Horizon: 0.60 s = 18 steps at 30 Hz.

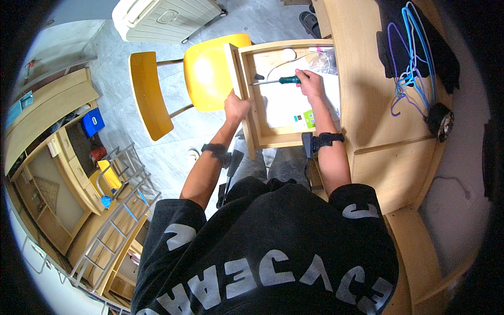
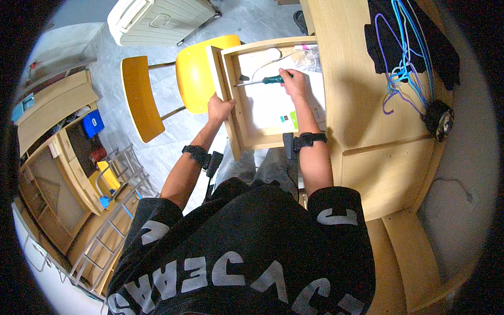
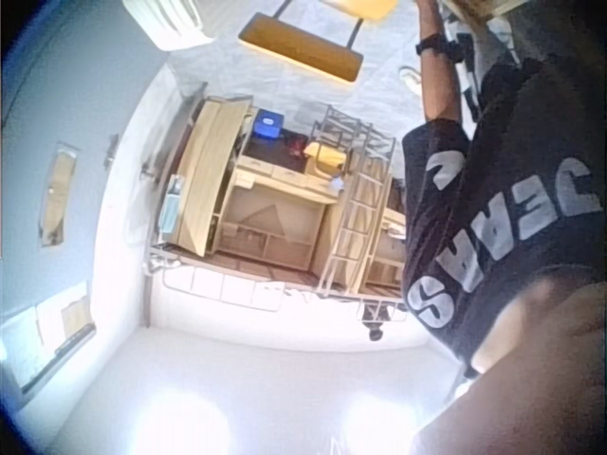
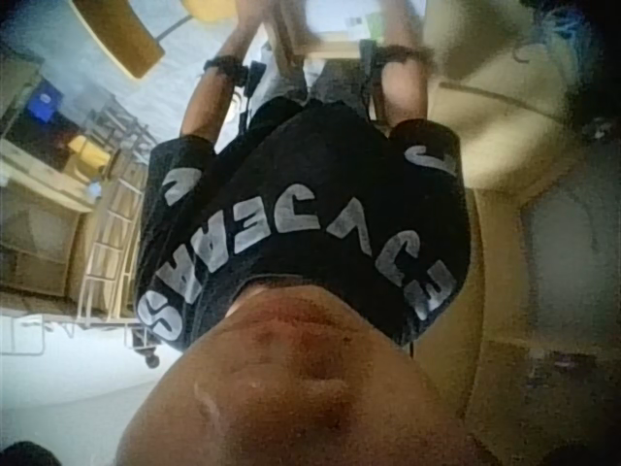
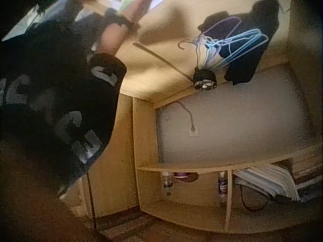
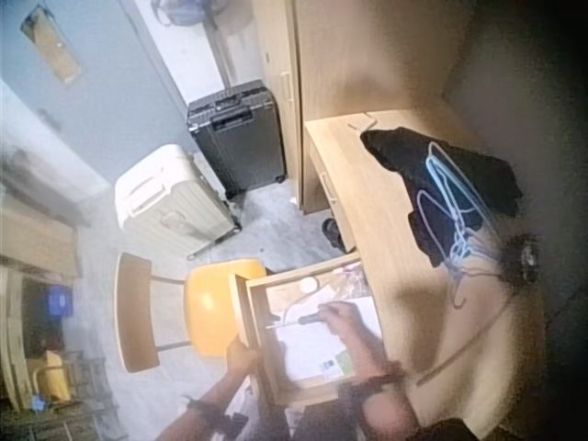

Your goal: The person assembles and installs a white plastic handle onto a wooden drawer using a screwdriver to tighten screws from the inside of the drawer face.

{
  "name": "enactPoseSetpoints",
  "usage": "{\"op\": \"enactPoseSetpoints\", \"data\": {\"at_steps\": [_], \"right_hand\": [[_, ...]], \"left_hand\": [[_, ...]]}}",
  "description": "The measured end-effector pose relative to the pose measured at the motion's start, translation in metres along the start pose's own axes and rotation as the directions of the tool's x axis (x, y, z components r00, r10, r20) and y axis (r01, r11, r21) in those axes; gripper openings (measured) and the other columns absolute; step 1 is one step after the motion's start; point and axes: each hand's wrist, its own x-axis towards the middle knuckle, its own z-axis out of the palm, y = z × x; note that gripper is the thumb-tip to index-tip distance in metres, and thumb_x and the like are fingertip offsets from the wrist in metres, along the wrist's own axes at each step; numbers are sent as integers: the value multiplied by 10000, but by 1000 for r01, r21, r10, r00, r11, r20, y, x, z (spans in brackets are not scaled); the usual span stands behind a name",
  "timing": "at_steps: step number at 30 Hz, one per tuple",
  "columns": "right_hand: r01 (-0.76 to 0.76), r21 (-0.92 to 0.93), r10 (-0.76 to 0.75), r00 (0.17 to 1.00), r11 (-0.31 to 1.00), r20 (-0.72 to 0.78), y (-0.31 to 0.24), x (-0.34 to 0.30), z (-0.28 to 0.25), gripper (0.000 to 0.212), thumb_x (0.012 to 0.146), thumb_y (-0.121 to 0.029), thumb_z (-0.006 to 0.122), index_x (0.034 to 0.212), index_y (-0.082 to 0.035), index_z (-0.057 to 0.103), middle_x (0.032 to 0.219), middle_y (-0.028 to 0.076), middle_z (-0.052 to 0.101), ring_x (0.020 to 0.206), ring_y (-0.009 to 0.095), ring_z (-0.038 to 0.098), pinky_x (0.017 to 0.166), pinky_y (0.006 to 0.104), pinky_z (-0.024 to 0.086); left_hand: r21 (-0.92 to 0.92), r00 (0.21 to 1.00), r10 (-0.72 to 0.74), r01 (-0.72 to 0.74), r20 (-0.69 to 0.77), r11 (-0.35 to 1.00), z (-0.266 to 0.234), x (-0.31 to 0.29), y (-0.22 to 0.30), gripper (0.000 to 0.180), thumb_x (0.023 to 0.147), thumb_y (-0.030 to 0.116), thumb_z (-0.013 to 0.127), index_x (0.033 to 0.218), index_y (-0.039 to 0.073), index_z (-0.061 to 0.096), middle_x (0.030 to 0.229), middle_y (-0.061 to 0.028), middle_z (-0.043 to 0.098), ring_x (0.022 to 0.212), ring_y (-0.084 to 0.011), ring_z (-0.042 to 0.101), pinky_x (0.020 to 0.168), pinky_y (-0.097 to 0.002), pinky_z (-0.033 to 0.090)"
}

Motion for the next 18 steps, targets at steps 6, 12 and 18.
{"op": "enactPoseSetpoints", "data": {"at_steps": [6, 12, 18], "right_hand": [[5, 303, -36, 995, 953, 97, 23, -1, -8, 240, 883, -150, 631, 1053, 13, 585, 767, 55, 598, 567, 104, 556, 511, 220, 454], [48, 294, -34, 998, 955, -51, 37, -23, -4, 174, 891, -106, 611, 1014, 17, 608, 763, 69, 603, 575, 123, 561, 493, 235, 442], [53, 408, 15, 987, 911, -160, 51, -24, -4, 174, 876, -111, 634, 995, 15, 615, 754, 78, 600, 564, 134, 558, 475, 241, 426]], "left_hand": [[41, 1000, 28, -28, 2, 999, 2, 4, -14, 611, 692, 177, 700, 1212, -41, 463, 899, -234, 664, 824, -306, 672, 762, -371, 535], [-242, 974, 110, -61, 197, 968, 7, -2, -50, 630, 705, 171, 707, 1216, -76, 435, 883, -195, 676, 750, -260, 679, 689, -319, 550], [77, 970, -70, 54, 234, 996, 14, -21, -40, 386, 673, 128, 667, 1020, -30, 610, 893, -153, 675, 809, -236, 661, 768, -330, 518]]}}
